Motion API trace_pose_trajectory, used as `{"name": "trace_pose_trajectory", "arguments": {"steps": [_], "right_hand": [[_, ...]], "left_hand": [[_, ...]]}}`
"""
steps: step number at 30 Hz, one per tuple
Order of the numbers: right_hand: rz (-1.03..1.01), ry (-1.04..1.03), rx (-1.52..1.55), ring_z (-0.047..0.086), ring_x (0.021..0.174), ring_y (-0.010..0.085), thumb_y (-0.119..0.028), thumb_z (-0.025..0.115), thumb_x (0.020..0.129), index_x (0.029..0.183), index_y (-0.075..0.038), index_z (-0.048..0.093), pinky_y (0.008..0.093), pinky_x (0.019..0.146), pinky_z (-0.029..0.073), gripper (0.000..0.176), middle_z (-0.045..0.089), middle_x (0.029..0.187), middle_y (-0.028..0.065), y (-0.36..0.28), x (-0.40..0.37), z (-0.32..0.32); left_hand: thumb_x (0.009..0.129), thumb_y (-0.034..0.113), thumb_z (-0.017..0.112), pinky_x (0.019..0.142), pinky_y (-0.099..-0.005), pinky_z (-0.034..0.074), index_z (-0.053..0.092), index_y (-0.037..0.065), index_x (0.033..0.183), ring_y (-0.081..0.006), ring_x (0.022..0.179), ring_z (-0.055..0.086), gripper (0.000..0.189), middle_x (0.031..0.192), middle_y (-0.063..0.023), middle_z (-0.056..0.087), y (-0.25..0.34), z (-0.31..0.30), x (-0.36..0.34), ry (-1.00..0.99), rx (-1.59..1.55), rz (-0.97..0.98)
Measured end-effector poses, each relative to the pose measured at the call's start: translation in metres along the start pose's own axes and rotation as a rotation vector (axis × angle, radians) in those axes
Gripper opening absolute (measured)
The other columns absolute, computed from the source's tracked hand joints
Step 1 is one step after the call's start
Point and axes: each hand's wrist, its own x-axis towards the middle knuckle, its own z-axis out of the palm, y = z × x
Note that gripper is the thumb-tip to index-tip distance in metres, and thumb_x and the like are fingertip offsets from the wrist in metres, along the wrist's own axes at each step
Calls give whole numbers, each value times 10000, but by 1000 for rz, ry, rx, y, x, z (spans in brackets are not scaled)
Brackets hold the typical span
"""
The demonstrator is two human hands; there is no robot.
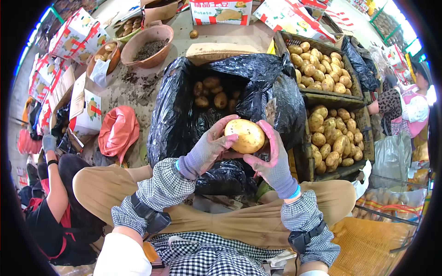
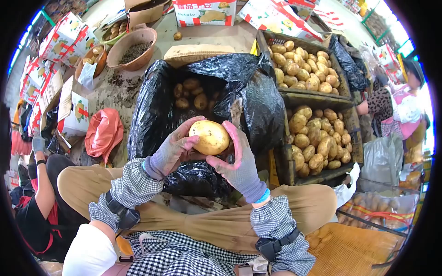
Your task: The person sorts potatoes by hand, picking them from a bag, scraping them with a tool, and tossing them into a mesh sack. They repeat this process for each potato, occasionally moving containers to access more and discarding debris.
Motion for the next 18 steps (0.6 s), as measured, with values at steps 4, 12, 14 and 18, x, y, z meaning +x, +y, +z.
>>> {"name": "trace_pose_trajectory", "arguments": {"steps": [4, 12, 14, 18], "right_hand": [[-21, 40, -32, 520, 1148, 227, -264, 849, 665, 1301, -2, 469, 320, 988, 411, 786, 517, 1220, 130, 5, 1, 2], [335, 56, 335, 498, 639, 23, -377, 495, 976, 1149, 15, 591, 185, 555, 429, 439, 592, 799, 7, -10, -5, -5], [281, 40, 348, 502, 676, 24, -381, 533, 959, 1184, 11, 571, 183, 569, 420, 453, 589, 983, 32, -1, -6, -4], [256, 31, 485, 495, 696, 21, -321, 629, 911, 1228, 7, 523, 178, 574, 413, 469, 569, 1093, 43, 0, -5, -1]], "left_hand": [[897, 398, 611, 904, -387, 531, 289, 102, 1428, -227, 1105, 585, 687, 1298, -91, 494, -4, -9, -2, -90, -14, -12], [963, 512, 418, 757, -334, 576, 349, 58, 1367, -184, 816, 663, 611, 1048, -118, 618, -10, -15, 1, -88, 21, -198], [968, 516, 397, 734, -327, 581, 369, 54, 1348, -183, 789, 666, 598, 1002, -125, 632, -11, -14, -1, -89, -14, -240], [942, 541, 430, 687, -308, 586, 362, 59, 1345, -184, 768, 666, 632, 994, -134, 626, -8, -15, -2, -131, 53, -250]]}}
